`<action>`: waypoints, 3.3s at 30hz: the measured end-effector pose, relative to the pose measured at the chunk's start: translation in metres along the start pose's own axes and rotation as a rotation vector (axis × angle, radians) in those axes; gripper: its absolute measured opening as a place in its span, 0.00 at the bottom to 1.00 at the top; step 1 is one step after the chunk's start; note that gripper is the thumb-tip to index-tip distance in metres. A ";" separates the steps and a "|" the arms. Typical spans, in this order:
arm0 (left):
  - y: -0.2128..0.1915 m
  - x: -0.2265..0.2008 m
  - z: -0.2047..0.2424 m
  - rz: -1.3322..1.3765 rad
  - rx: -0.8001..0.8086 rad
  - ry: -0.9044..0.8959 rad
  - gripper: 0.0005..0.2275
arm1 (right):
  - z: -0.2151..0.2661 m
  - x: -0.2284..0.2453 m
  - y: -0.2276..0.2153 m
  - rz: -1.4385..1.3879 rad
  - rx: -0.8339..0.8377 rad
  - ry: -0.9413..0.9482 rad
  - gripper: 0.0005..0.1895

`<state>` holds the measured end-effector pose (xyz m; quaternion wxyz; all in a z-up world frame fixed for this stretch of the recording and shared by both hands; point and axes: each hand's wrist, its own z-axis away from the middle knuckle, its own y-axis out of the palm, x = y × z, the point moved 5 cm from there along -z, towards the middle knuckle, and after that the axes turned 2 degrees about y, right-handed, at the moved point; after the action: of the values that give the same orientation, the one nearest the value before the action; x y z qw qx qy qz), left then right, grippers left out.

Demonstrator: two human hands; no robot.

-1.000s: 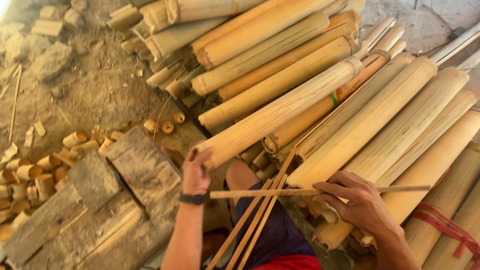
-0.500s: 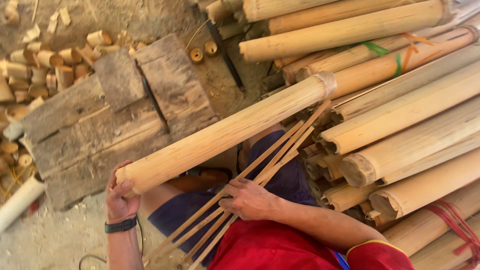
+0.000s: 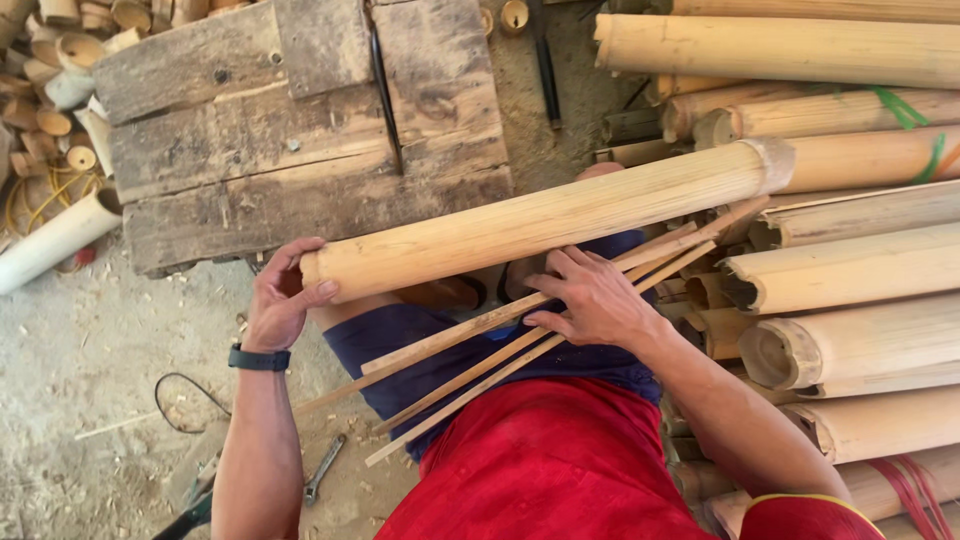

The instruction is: The person repeatedly picks up bamboo poles and cuts them into shorter sections using a manual crosscut saw on a wooden workbench. The cut pieces are placed on the floor, and the process continues with multiple poles.

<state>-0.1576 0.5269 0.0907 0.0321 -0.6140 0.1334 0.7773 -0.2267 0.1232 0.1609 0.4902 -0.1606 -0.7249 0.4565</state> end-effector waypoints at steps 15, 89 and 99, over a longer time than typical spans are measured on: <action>0.010 -0.012 0.001 -0.090 -0.017 0.046 0.23 | 0.041 0.020 0.001 0.049 0.000 -0.123 0.09; 0.112 -0.068 -0.053 -1.138 -0.760 0.637 0.21 | -0.075 -0.114 -0.072 0.567 0.103 0.294 0.45; 0.245 0.009 -0.167 -1.350 -0.178 0.635 0.37 | -0.142 -0.152 -0.095 0.593 0.273 0.405 0.47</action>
<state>-0.0540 0.2493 0.0884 0.4120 -0.7573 -0.3329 0.3819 -0.0138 0.0409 0.1676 0.4870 -0.3838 -0.4679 0.6298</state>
